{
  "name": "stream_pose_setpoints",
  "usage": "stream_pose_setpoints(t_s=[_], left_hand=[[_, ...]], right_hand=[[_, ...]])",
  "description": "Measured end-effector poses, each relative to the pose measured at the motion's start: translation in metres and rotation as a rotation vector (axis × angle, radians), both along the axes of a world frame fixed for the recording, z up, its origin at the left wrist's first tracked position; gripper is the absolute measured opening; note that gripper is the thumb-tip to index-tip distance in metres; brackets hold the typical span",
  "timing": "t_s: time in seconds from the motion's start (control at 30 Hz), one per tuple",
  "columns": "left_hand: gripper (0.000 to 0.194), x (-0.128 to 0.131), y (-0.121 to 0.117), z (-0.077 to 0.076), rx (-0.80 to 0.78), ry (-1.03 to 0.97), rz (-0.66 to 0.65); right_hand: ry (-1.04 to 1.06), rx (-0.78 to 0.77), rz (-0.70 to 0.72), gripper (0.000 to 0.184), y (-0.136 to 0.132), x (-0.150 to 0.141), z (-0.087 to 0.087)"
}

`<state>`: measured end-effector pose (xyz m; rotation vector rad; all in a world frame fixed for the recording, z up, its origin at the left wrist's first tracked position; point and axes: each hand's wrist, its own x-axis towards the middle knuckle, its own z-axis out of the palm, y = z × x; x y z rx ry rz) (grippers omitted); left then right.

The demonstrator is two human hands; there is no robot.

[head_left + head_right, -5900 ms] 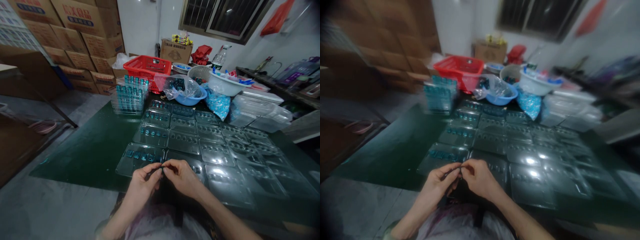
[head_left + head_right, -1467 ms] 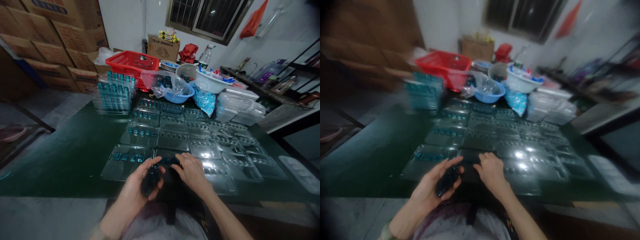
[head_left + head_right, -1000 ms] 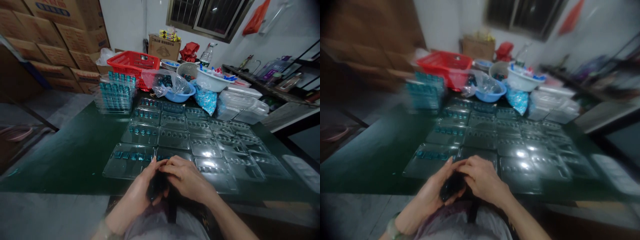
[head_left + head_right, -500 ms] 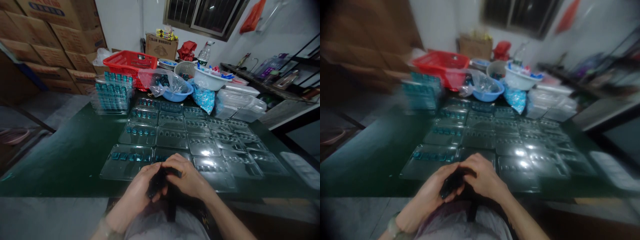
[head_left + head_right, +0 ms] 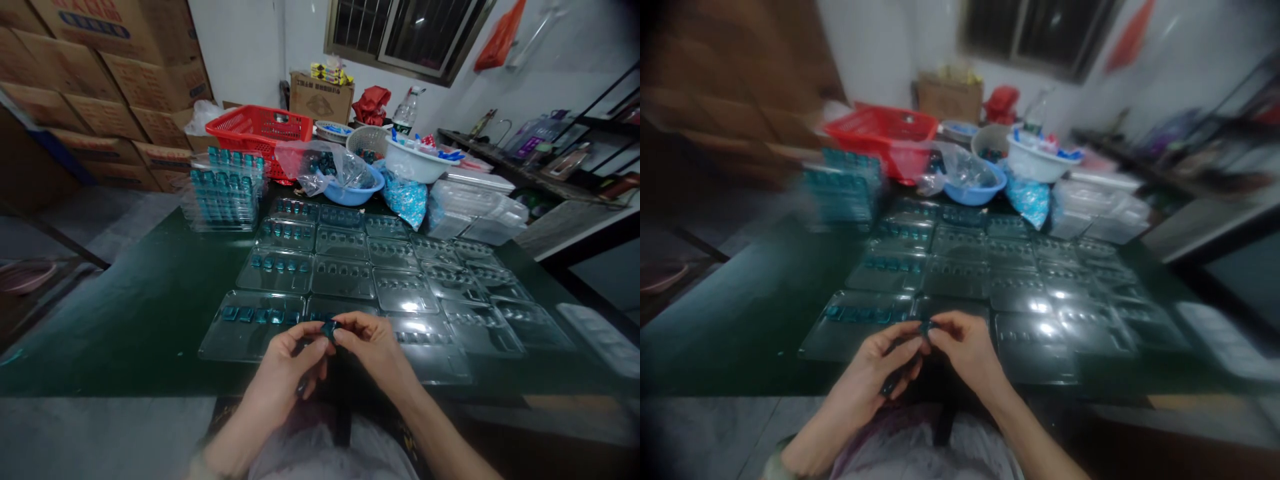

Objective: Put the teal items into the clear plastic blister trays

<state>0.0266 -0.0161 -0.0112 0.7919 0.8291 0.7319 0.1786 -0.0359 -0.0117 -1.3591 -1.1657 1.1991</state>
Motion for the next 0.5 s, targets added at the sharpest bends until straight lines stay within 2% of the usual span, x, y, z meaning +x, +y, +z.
stream_pose_setpoints(t_s=[0.1,0.23,0.5], left_hand=[[0.026,-0.002,-0.001,-0.006,0.092,0.11,0.069],[0.021,-0.007,-0.001,-0.011,0.185,0.177,0.051],[0.017,-0.012,0.001,-0.012,0.213,0.233,0.049]], right_hand=[[0.171,-0.062,0.012,0.025,-0.001,-0.008,-0.003],[0.313,-0.08,0.014,0.024,-0.002,-0.014,-0.005],[0.049,-0.049,0.059,0.025,-0.004,-0.015,-0.007]])
